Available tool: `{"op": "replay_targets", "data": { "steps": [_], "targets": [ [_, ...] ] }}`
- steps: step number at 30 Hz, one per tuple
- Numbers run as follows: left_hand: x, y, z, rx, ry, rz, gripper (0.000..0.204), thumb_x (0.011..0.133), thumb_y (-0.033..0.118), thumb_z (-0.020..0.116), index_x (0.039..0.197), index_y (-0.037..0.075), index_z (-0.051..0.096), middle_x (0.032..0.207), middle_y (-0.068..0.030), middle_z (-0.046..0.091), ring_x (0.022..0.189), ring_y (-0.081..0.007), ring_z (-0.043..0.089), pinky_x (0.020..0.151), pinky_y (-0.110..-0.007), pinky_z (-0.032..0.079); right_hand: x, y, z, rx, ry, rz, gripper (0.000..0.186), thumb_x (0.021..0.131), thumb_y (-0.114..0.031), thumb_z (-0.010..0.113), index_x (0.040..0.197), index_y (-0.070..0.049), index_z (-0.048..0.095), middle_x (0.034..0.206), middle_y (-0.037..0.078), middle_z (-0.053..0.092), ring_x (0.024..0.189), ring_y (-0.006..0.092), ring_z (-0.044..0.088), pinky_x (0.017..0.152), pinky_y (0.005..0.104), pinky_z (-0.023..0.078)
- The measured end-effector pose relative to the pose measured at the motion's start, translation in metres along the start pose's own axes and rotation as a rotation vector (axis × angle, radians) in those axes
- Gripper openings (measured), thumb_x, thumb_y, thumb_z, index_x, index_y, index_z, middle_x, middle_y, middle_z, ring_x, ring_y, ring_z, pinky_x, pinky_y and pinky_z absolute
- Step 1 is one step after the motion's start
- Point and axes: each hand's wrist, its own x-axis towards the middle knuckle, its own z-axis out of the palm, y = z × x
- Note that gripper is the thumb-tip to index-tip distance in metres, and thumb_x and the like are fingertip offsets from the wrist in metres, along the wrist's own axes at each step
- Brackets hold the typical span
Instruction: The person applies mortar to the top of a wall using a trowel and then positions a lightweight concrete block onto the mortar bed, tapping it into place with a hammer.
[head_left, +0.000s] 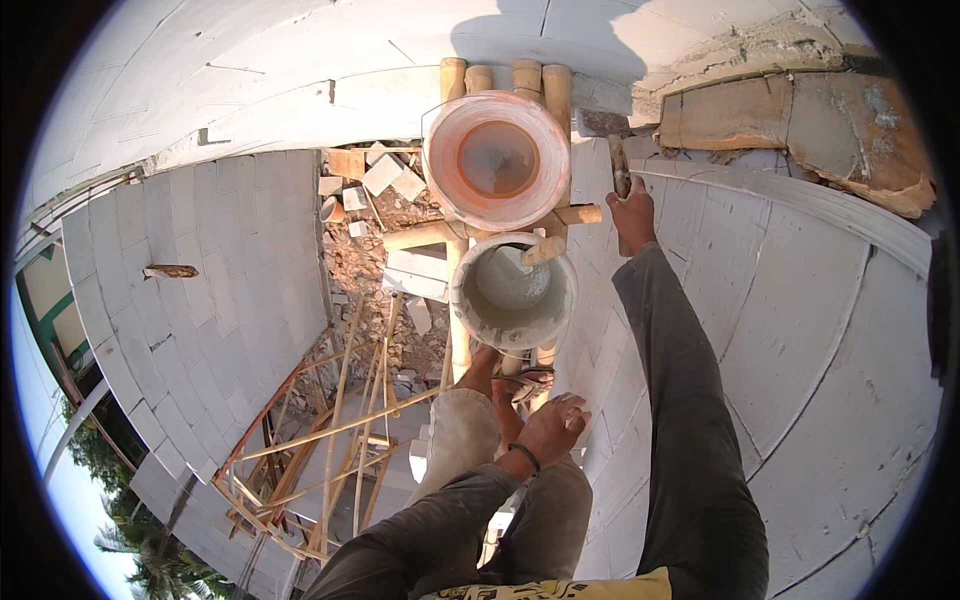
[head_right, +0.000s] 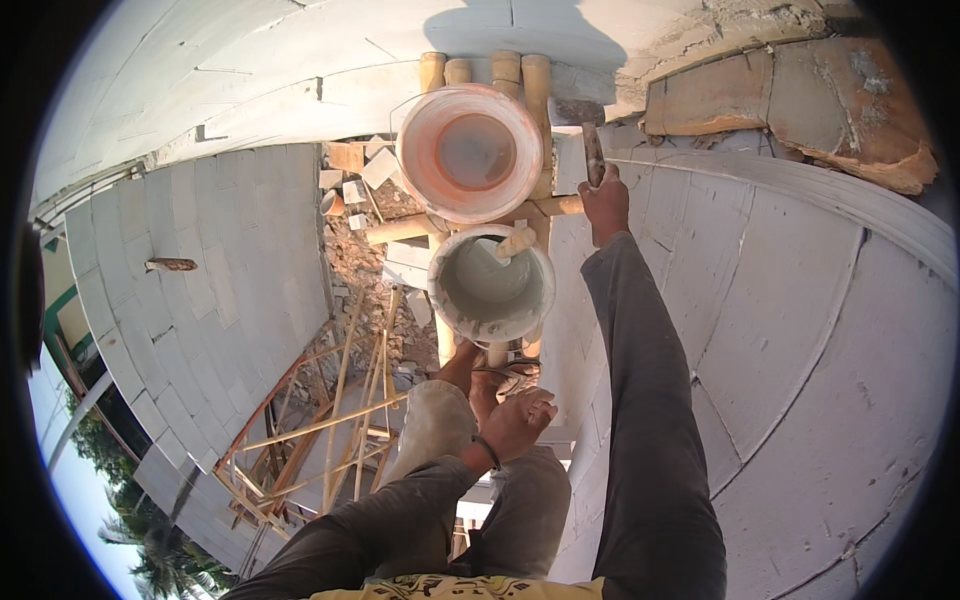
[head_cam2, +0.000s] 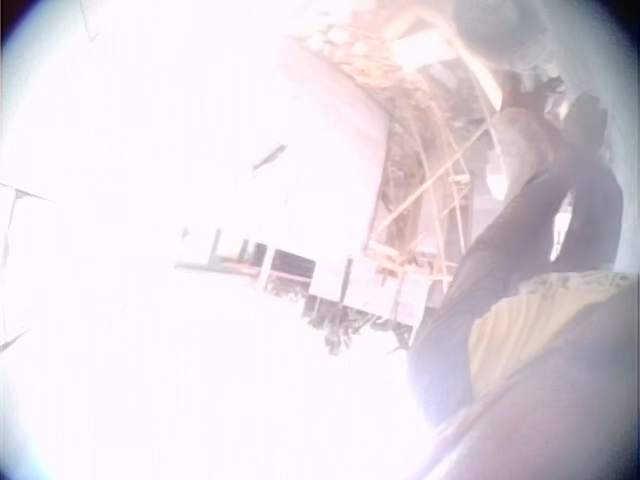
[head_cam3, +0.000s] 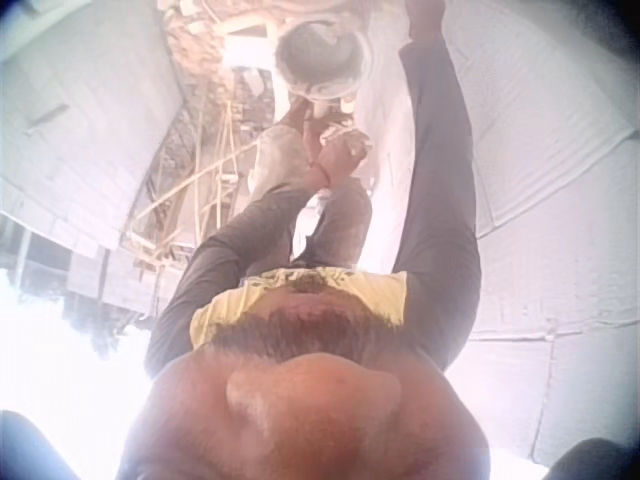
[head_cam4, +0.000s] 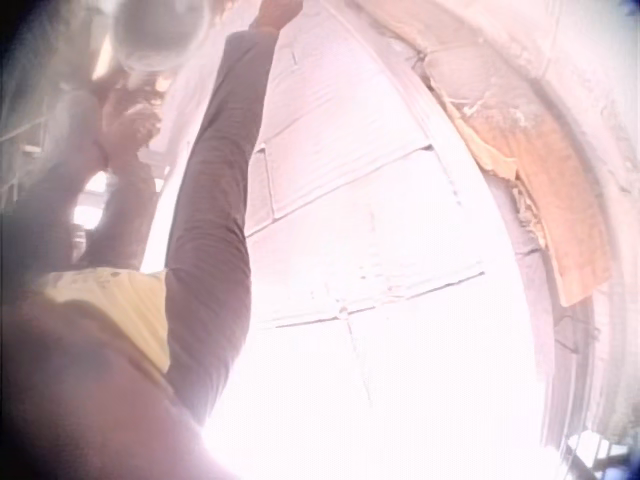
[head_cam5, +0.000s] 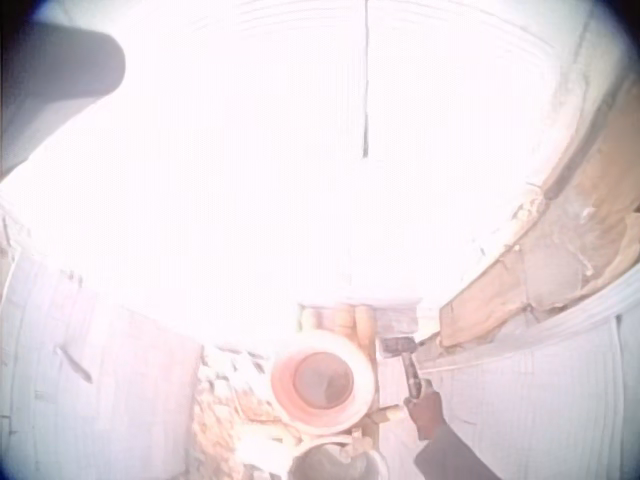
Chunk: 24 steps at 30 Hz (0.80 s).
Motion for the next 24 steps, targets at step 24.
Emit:
{"op": "replay_targets", "data": {
  "steps": [24],
  "targets": [
    [0.008,0.033,-0.087,0.247,0.022,0.223,0.042,0.086,0.020,0.062,0.123,0.001,0.056,0.113,-0.0168,0.059,0.108,-0.0340,0.057,0.096,-0.042,0.046,0.201,-0.021,0.142,-0.393,0.066,-0.698,0.043,0.089,-0.025,0.062,0.131,-0.013,0.058,0.120,0.016,0.053,0.117,0.0355,0.051,0.093,0.0458,0.051]
  ]
}}
